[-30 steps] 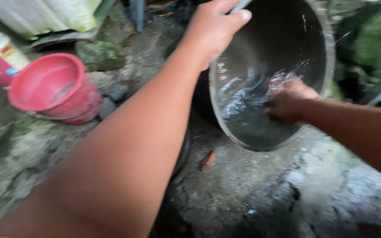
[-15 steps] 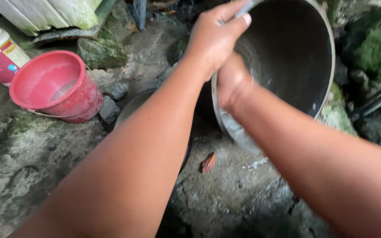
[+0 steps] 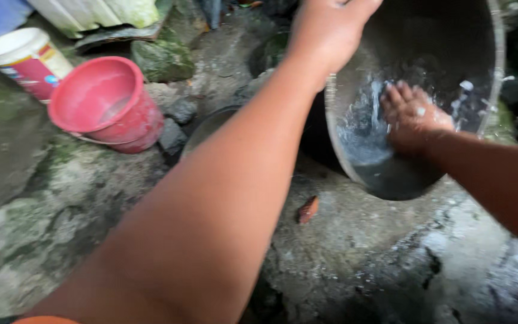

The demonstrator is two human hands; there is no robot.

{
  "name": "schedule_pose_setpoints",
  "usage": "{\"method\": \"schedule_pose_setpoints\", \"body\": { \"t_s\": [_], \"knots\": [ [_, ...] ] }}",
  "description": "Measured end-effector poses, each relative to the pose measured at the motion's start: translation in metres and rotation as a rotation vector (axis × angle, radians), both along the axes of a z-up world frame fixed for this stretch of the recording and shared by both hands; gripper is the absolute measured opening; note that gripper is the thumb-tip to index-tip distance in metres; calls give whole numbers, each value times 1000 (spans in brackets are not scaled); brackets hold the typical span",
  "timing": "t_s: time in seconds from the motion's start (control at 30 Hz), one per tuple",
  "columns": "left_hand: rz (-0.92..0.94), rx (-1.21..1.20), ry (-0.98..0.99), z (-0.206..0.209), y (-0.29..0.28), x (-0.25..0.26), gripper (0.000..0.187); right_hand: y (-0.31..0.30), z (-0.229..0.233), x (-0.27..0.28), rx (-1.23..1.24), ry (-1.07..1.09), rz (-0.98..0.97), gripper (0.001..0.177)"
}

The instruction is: The person picks up a broom, retrieves soapy material from a sink, and scrubs a large pot and its lid with a cloth at an outdoor washing station. They wipe the surfaces of the pot and lid repeatedly before checking water in nearby buckets.

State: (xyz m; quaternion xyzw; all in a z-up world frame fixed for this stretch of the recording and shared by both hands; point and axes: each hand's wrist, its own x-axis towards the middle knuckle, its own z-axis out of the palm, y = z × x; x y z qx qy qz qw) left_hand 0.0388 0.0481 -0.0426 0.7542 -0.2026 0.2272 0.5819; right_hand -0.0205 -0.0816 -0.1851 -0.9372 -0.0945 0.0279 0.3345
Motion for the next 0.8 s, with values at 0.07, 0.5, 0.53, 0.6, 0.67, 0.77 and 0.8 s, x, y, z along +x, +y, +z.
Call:
{"method": "schedule_pose_setpoints", "body": {
  "t_s": [0.07, 0.5, 0.53, 0.6, 0.67, 0.77, 0.8],
  "knots": [
    [62, 23, 52, -1, 6, -5, 41, 11, 19, 0, 226, 1, -11, 50],
    [7, -309, 382, 19, 26, -19, 52, 62, 128, -9, 1375, -361, 55, 30],
    [2, -306, 375, 23, 21, -19, 52, 64, 133, -4, 1057, -700, -20, 30],
    [98, -103, 360, 23, 17, -25, 72, 53, 141, 1, 821, -767, -55, 28],
    [45, -62, 352, 18, 23, -30, 67, 34, 147, 7, 563, -823, -109, 25],
    [-158, -60, 286, 19, 25, -28, 76, 15, 167, 26, 325, -1055, 72, 17],
    [-304, -97, 243, 18, 27, -28, 91, 11, 174, 29, 327, -953, 60, 17]
  ]
}}
